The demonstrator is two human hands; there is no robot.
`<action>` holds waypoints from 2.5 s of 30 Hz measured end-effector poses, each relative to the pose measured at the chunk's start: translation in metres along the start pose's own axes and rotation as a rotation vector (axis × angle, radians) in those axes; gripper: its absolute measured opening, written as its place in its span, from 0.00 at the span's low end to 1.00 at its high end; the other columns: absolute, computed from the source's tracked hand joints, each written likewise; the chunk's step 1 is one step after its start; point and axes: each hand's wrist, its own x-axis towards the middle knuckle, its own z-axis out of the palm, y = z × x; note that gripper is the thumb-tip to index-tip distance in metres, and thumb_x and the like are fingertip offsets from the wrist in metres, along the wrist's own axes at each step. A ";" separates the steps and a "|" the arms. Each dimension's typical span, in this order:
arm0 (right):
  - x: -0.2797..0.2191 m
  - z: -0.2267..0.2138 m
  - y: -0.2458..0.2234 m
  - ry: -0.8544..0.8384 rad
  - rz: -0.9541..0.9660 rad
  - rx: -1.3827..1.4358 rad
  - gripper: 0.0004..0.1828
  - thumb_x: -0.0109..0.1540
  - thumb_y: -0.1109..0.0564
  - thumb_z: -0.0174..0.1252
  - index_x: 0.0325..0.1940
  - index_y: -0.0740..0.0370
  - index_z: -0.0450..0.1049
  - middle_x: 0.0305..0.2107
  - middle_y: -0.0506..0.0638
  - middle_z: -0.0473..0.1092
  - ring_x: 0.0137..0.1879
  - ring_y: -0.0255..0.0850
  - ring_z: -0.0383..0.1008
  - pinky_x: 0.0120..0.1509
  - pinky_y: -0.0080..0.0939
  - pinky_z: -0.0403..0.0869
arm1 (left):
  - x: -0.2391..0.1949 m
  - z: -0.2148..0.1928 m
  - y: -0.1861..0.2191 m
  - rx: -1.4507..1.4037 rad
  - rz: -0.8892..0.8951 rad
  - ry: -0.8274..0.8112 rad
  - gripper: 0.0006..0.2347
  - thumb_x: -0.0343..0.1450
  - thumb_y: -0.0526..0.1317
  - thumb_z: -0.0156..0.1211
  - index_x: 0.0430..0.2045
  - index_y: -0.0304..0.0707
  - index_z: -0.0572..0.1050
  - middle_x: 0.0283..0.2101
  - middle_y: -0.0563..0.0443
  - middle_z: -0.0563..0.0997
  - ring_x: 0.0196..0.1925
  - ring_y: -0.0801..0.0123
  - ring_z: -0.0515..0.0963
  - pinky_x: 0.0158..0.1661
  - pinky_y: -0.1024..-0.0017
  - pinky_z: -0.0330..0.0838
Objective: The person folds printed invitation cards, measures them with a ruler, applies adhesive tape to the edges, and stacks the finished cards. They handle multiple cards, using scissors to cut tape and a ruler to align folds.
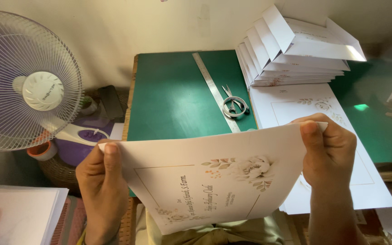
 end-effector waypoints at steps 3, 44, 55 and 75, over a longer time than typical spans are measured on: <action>-0.002 0.006 -0.008 -0.005 -0.013 -0.020 0.20 0.78 0.48 0.55 0.43 0.68 0.75 0.31 0.48 0.74 0.34 0.27 0.69 0.41 0.28 0.69 | 0.000 0.000 0.003 -0.001 0.026 0.020 0.14 0.83 0.41 0.45 0.35 0.29 0.76 0.26 0.60 0.74 0.29 0.87 0.67 0.31 0.85 0.62; -0.004 -0.013 -0.013 0.024 -0.021 0.105 0.15 0.78 0.57 0.55 0.44 0.75 0.75 0.33 0.54 0.76 0.38 0.32 0.73 0.43 0.30 0.71 | -0.021 -0.016 -0.005 -0.143 0.346 0.041 0.15 0.85 0.42 0.56 0.44 0.19 0.77 0.38 0.37 0.85 0.39 0.70 0.85 0.45 0.76 0.80; -0.006 0.000 -0.017 0.090 -0.070 0.093 0.14 0.76 0.58 0.55 0.44 0.75 0.74 0.33 0.54 0.75 0.36 0.31 0.71 0.42 0.29 0.69 | -0.025 -0.015 0.005 -0.076 0.291 0.094 0.18 0.87 0.46 0.48 0.44 0.22 0.75 0.35 0.44 0.82 0.35 0.78 0.78 0.39 0.82 0.73; 0.079 0.134 0.235 -0.628 -0.026 -0.807 0.15 0.68 0.51 0.52 0.35 0.66 0.71 0.32 0.66 0.73 0.41 0.64 0.73 0.44 0.61 0.70 | 0.072 -0.020 -0.241 0.700 0.070 -0.065 0.15 0.81 0.40 0.44 0.25 0.31 0.70 0.19 0.40 0.73 0.19 0.52 0.71 0.23 0.57 0.65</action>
